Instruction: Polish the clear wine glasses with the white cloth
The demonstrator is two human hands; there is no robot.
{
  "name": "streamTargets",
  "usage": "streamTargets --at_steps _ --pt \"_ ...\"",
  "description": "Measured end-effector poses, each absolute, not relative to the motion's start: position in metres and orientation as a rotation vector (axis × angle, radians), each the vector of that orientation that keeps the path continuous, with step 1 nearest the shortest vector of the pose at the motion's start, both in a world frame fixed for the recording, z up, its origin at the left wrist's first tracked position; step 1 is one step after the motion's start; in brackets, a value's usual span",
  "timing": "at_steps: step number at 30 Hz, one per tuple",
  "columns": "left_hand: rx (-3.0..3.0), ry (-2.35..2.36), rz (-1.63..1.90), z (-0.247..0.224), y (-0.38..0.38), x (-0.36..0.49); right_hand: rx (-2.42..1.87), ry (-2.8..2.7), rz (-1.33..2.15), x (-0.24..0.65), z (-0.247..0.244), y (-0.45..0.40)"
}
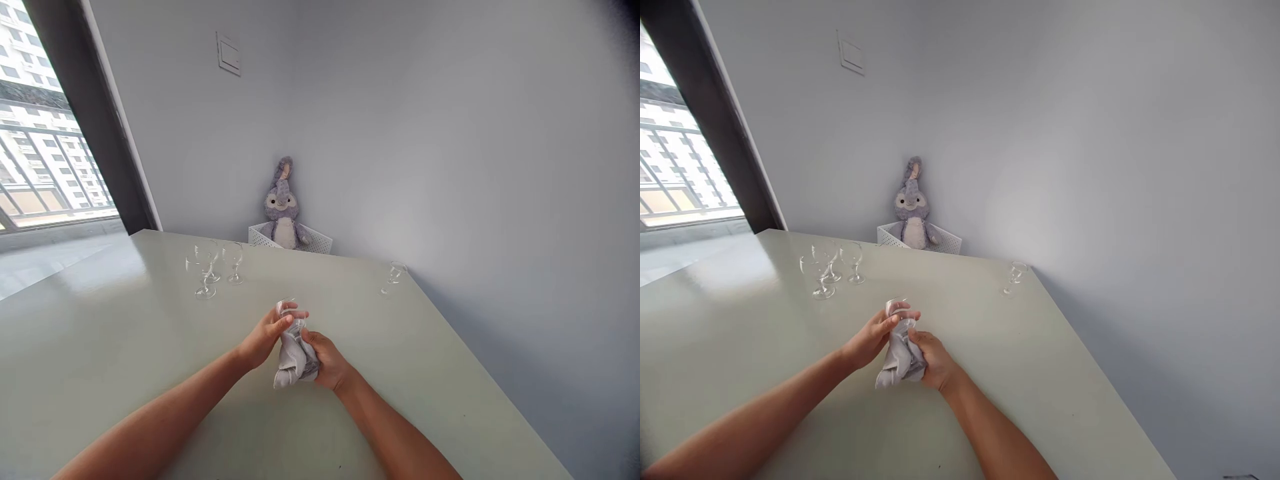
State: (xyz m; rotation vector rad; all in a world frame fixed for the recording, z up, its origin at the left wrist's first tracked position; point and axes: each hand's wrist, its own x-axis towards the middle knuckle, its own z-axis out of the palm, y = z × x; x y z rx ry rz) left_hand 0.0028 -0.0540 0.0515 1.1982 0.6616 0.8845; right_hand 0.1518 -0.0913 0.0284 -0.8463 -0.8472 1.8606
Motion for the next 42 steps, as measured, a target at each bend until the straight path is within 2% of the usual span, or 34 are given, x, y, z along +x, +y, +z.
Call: streamTargets --at_steps 3,7,14,17,21,25,30,35,39,42 --pt "1.136 0.782 0.944 0.049 -0.049 0.003 -0.996 -1.038 1.625 0.159 0.025 -0.084" --pt "0.92 0.833 1.026 0.046 -0.039 0.002 -1.285 -1.221 0.924 0.179 0.027 -0.081" --pt "0.659 0.785 1.005 0.047 -0.036 -0.002 -1.022 -2.168 0.186 0.172 0.043 -0.096" --pt "0.647 0.719 0.952 0.051 -0.043 0.003 -1.062 -2.188 0.022 0.166 0.035 -0.095" --pt "0.73 0.659 1.101 0.056 -0.055 0.012 -1.165 -1.829 0.187 0.166 0.023 -0.091" --pt "0.996 0.65 1.335 0.056 -0.07 0.018 -1.245 -1.415 0.679 0.161 0.017 -0.083" --pt "1.469 0.551 1.374 0.053 -0.081 0.019 -1.123 -1.034 1.122 0.155 0.012 -0.074" --pt "1.606 0.548 1.434 0.054 -0.082 0.017 -0.992 -1.003 1.15 0.156 0.018 -0.077" --pt "1.598 0.56 1.547 0.058 -0.081 0.015 -1.059 -0.942 1.085 0.167 0.021 -0.074" --pt "1.518 0.592 1.703 0.064 -0.073 0.009 -1.159 -1.045 1.221 0.18 0.023 -0.074"
